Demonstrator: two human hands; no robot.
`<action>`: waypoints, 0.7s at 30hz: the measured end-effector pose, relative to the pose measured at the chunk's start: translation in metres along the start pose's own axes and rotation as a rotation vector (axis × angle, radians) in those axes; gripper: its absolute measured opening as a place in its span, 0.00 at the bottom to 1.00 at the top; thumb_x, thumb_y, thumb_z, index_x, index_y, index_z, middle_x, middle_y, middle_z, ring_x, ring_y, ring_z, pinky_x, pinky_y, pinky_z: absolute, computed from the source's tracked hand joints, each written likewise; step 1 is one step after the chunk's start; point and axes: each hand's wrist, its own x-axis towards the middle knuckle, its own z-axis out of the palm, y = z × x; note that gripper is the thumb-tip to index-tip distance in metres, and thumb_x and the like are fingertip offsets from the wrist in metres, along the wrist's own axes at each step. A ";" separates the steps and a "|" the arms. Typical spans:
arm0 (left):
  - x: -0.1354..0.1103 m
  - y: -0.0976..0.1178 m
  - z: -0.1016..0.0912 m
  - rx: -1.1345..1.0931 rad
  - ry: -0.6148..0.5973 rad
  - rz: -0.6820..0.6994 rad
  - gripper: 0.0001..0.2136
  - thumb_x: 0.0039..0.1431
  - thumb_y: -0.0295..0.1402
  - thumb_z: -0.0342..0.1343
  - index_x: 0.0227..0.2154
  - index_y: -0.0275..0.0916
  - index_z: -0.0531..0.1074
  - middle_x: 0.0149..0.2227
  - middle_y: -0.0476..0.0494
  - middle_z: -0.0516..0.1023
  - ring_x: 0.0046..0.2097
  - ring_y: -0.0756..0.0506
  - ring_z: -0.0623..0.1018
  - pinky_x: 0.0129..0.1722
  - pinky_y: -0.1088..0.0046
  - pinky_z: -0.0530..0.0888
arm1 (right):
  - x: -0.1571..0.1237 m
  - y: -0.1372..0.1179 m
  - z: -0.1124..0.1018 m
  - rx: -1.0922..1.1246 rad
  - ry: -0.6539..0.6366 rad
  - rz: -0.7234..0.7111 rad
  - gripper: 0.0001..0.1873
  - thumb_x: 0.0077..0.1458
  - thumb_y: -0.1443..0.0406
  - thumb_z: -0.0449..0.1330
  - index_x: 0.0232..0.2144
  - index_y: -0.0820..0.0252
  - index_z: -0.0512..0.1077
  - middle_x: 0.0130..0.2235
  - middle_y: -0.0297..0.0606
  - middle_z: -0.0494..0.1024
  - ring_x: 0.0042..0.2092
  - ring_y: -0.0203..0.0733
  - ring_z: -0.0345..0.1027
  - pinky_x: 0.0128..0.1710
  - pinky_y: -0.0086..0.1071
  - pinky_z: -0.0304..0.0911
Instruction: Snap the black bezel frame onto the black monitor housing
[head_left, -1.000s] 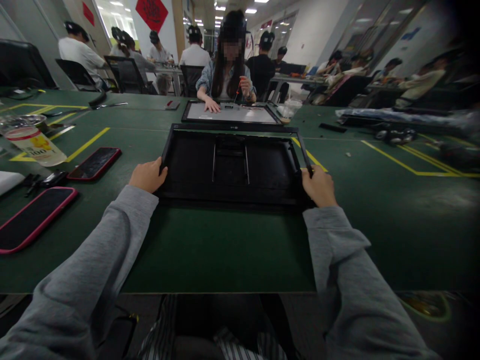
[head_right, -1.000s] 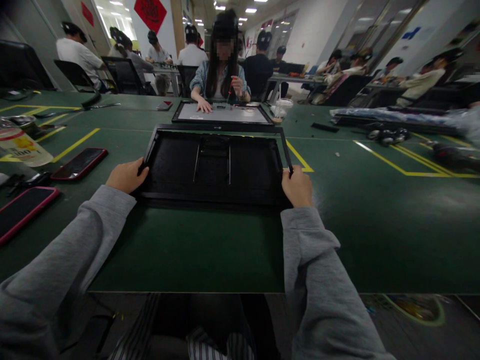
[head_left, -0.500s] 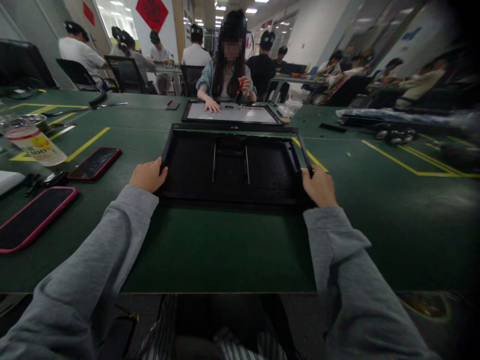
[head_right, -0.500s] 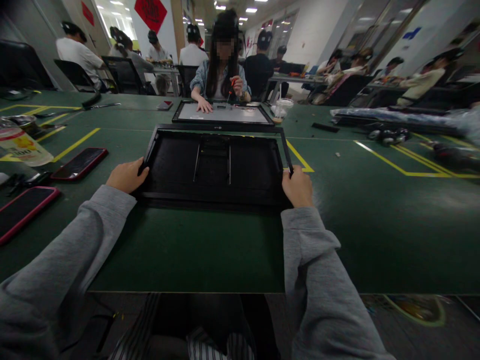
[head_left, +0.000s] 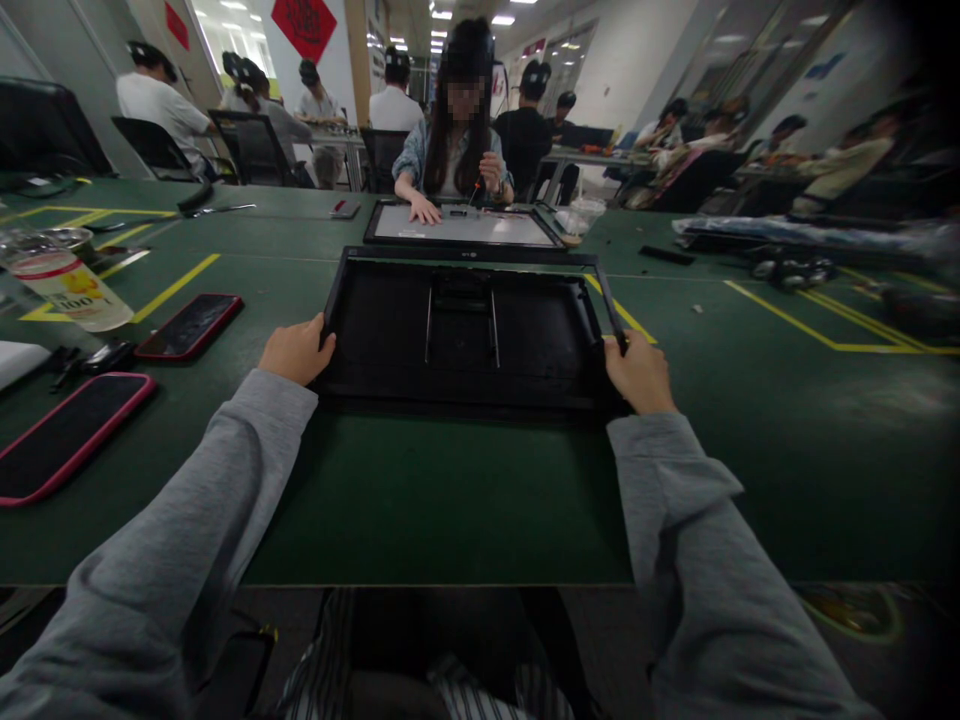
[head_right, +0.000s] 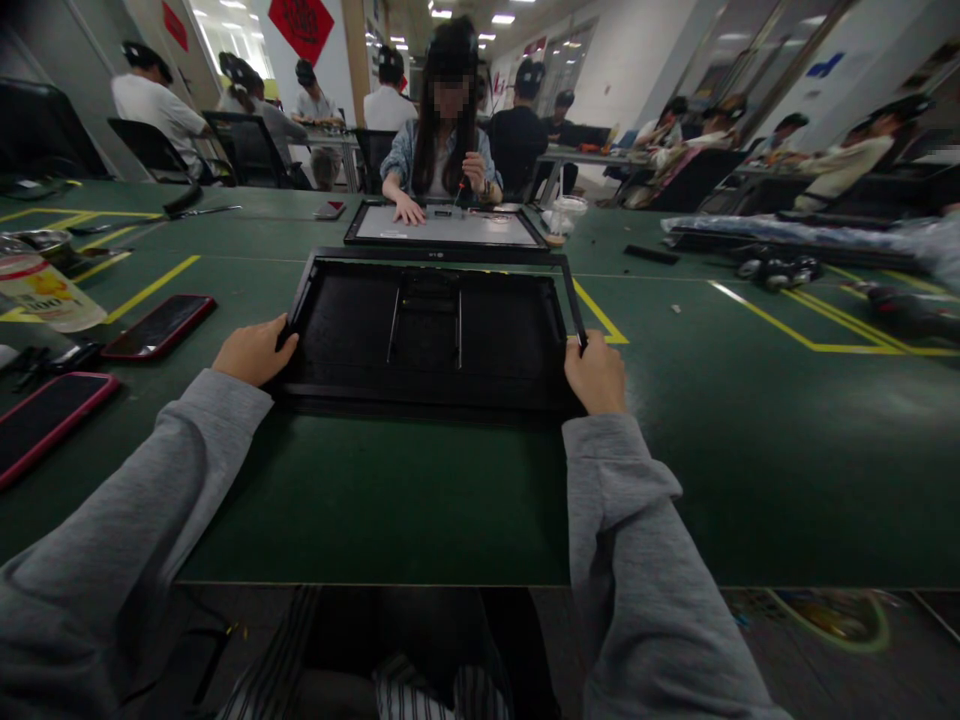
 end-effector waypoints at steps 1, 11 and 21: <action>0.000 0.000 0.000 -0.002 0.005 0.004 0.27 0.64 0.43 0.36 0.58 0.31 0.63 0.47 0.30 0.77 0.46 0.36 0.78 0.45 0.60 0.71 | 0.000 0.000 0.000 0.005 0.000 0.001 0.27 0.60 0.56 0.49 0.54 0.66 0.70 0.44 0.55 0.78 0.46 0.58 0.71 0.45 0.46 0.63; -0.001 0.001 -0.002 -0.005 -0.015 -0.004 0.27 0.64 0.43 0.37 0.59 0.31 0.62 0.48 0.29 0.77 0.47 0.36 0.78 0.46 0.59 0.71 | 0.000 0.001 0.000 0.053 -0.005 -0.011 0.26 0.60 0.56 0.50 0.53 0.67 0.70 0.43 0.56 0.78 0.46 0.58 0.71 0.46 0.47 0.63; -0.001 0.001 0.001 -0.008 -0.004 0.010 0.28 0.64 0.42 0.36 0.59 0.29 0.61 0.50 0.28 0.76 0.49 0.35 0.77 0.47 0.58 0.71 | 0.000 -0.001 0.000 0.035 -0.009 0.015 0.26 0.60 0.56 0.50 0.54 0.66 0.70 0.43 0.56 0.78 0.46 0.58 0.71 0.46 0.47 0.63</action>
